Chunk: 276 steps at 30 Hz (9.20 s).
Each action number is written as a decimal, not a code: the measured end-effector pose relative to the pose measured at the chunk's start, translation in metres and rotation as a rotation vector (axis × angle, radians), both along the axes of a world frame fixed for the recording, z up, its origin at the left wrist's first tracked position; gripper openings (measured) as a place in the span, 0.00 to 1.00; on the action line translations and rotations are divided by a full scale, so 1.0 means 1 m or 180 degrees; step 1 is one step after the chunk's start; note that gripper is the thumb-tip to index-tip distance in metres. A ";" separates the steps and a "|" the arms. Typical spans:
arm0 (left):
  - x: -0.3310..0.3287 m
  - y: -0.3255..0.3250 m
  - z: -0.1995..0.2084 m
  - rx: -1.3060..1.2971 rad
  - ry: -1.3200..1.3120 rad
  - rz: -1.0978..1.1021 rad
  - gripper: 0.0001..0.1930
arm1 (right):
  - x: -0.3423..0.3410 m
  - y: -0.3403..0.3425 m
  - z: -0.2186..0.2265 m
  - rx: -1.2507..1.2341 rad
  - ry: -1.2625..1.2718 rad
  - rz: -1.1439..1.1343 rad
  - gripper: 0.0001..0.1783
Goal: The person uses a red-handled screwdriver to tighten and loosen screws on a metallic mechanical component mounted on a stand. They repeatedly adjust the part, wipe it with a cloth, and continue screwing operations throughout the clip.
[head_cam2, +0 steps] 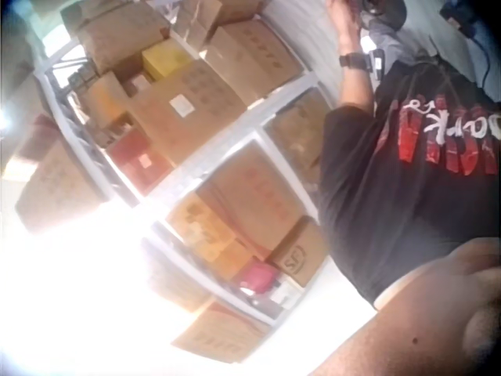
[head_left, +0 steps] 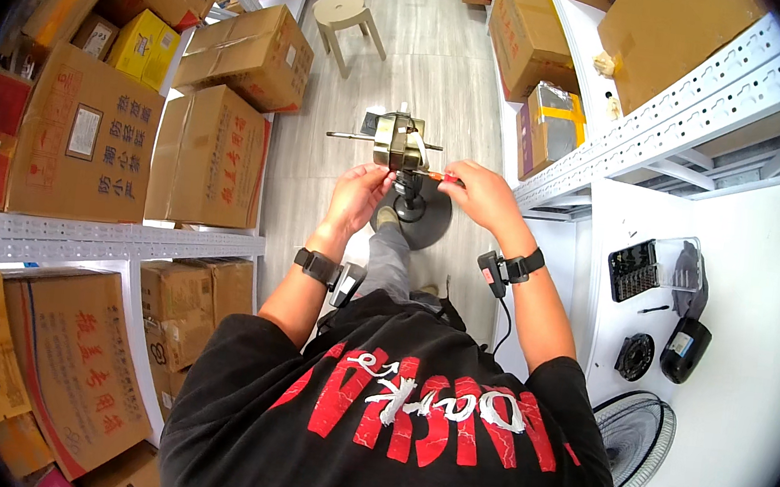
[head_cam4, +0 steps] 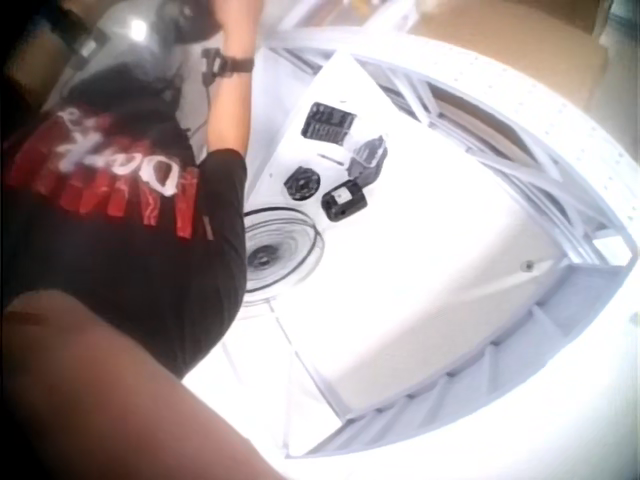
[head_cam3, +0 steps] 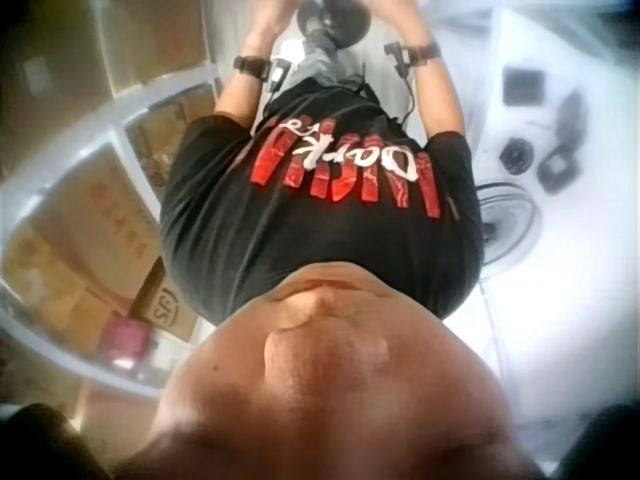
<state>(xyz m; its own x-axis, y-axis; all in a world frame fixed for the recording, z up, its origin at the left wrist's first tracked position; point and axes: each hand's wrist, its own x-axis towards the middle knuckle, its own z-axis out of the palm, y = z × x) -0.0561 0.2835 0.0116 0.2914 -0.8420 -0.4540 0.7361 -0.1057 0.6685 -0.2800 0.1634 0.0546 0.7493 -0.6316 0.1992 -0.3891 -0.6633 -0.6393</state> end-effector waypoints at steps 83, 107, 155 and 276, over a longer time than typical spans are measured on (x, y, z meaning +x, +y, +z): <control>0.011 0.003 0.005 0.0026 -0.0053 -0.0115 0.04 | 0.008 0.015 0.002 0.0381 0.0485 -0.0047 0.13; 0.018 0.005 0.008 0.0029 -0.0422 -0.0300 0.03 | 0.008 0.022 0.007 -0.0482 -0.0054 -0.0134 0.10; 0.061 -0.018 -0.006 -0.0119 -0.0511 -0.1478 0.04 | 0.026 0.056 0.011 0.0570 0.0316 -0.0929 0.10; 0.116 -0.083 0.042 -0.1266 -0.2971 -0.1210 0.10 | -0.141 0.180 0.019 0.1703 -0.1003 -0.3743 0.13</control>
